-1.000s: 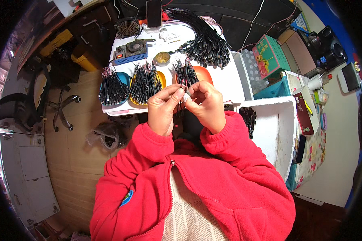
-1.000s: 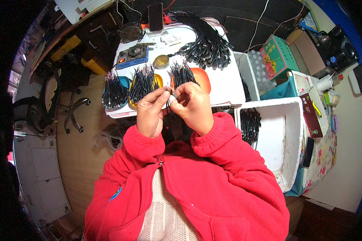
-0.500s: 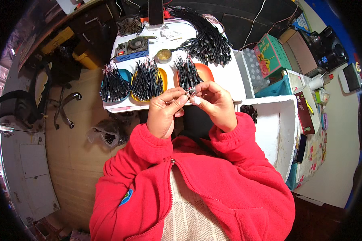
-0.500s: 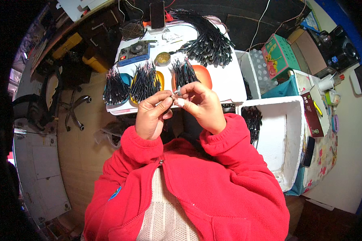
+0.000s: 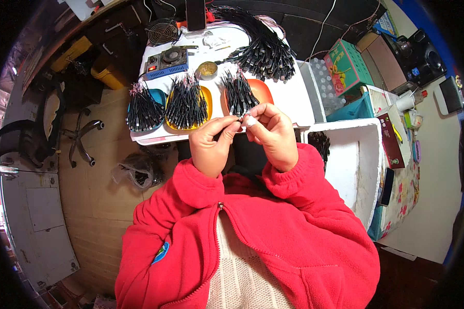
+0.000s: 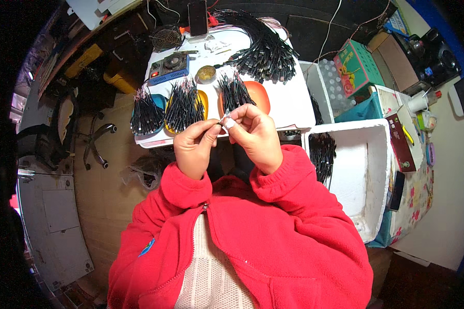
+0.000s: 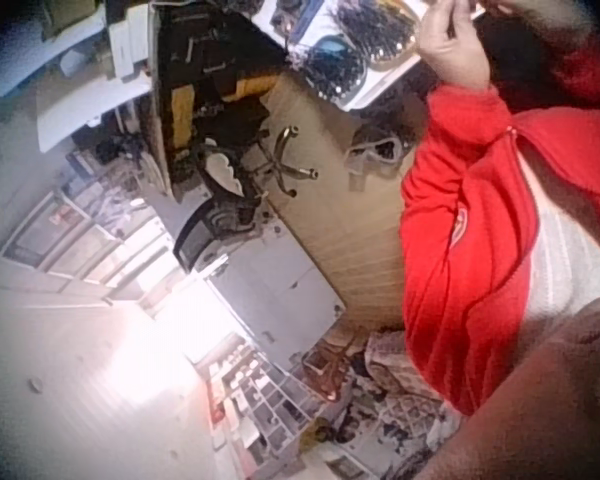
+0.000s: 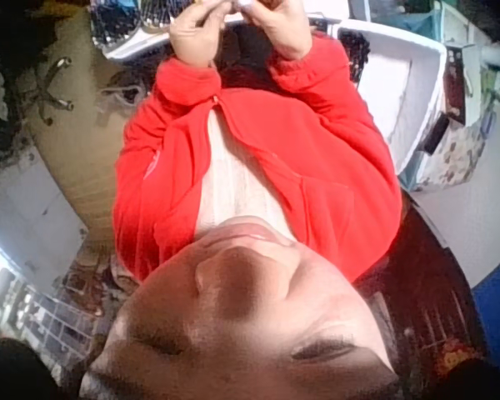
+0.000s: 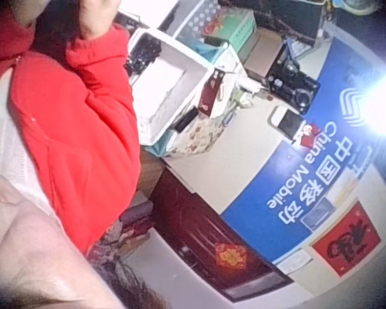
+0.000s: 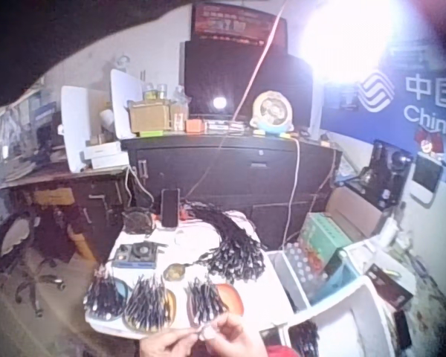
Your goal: The person sits at a cluttered workbench and repeatedly picks up black wire assemblies, strips or twists the ends, and applies a yellow paste from a small container using a tool. Finished units are placed into trays on the table. The person continues this cycle throughout the clip.
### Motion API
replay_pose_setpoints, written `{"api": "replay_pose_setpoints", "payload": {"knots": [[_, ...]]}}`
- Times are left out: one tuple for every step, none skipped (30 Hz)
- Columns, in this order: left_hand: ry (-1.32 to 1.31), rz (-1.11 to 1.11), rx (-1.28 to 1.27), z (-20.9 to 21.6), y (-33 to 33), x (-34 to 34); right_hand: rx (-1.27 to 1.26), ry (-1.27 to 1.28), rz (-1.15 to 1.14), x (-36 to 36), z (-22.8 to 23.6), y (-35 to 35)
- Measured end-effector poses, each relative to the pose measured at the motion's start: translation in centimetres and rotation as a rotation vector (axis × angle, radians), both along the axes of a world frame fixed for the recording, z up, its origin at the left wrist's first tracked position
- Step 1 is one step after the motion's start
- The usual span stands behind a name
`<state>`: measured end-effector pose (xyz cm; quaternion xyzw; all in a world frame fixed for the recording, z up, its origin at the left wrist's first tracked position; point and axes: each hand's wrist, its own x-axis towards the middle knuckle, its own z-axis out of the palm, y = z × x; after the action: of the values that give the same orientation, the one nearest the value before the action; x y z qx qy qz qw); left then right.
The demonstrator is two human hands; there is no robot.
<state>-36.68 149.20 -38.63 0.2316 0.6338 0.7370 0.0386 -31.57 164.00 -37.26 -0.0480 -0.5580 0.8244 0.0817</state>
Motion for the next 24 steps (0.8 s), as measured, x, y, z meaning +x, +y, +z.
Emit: {"api": "replay_pose_setpoints", "payload": {"knots": [[-0.129,-0.072,0.057,0.1,-0.4,-0.1,0.007,0.016,0.014,0.1,0.1,0.1],[-0.260,-0.140,0.118,0.2,-0.7,-0.3,0.011,0.054,0.032,0.2,0.1,0.3],[-0.373,-0.224,0.193,0.3,-0.9,-0.5,0.014,0.065,0.055,0.2,0.2,0.5],[-0.433,-0.275,0.220,0.4,-1.1,-0.6,0.026,0.078,0.067,0.2,0.2,0.6],[-0.494,-0.327,0.246,0.4,-1.3,-0.8,0.038,0.106,0.074,0.2,0.3,0.8],[-0.555,-0.380,0.271,0.5,-1.4,-0.8,0.059,0.127,0.088,0.2,0.3,0.9],[-0.591,-0.405,0.281,0.5,-1.3,-0.8,0.062,0.127,0.069,0.1,0.3,0.9],[-0.559,-0.378,0.270,0.5,-1.2,-0.7,0.076,0.120,0.056,0.1,0.3,0.8],[-0.527,-0.351,0.252,0.5,-1.0,-0.6,0.090,0.113,0.028,0.1,0.4,0.7],[-0.493,-0.317,0.234,0.4,-0.9,-0.5,0.113,0.102,0.003,0.2,0.4,0.6],[-0.401,-0.268,0.188,0.4,-0.7,-0.3,0.135,0.091,-0.037,0.3,0.3,0.3],[-0.309,-0.212,0.142,0.3,-0.5,0.0,0.153,0.077,-0.071,0.3,0.3,0.1],[-0.218,-0.157,0.096,0.2,-0.4,0.2,0.154,0.097,-0.095,0.4,0.2,-0.1],[-0.121,-0.113,0.047,0.2,-0.3,0.2,0.147,0.085,-0.100,0.4,0.2,-0.1],[-0.128,-0.125,0.063,0.1,-0.3,0.0,0.137,0.072,-0.092,0.4,0.1,-0.2],[-0.242,-0.168,0.110,0.1,-0.4,-0.1,0.127,0.081,-0.078,0.3,0.0,-0.2],[-0.360,-0.216,0.148,0.0,-0.7,-0.3,0.064,0.048,-0.027,0.2,-0.1,0.0],[-0.476,-0.256,0.192,0.0,-0.8,-0.5,-0.057,0.038,0.015,0.0,-0.4,-0.1],[-0.523,-0.310,0.257,-0.1,-0.9,-0.6,-0.178,0.026,0.058,-0.2,-0.6,-0.2],[-0.566,-0.336,0.285,-0.2,-1.0,-0.7,-0.299,0.013,0.101,-0.3,-0.9,-0.3],[-0.611,-0.358,0.312,-0.3,-1.0,-0.8,-0.359,0.045,0.165,-0.4,-1.2,-0.2],[-0.656,-0.382,0.334,-0.4,-1.0,-0.9,-0.354,0.016,0.161,-0.4,-1.4,-0.1],[-0.698,-0.400,0.345,-0.5,-1.0,-1.0,-0.345,-0.008,0.155,-0.5,-1.6,0.0],[-0.705,-0.424,0.349,-0.5,-1.0,-1.1,-0.335,-0.030,0.149,-0.5,-1.7,0.2]]}}
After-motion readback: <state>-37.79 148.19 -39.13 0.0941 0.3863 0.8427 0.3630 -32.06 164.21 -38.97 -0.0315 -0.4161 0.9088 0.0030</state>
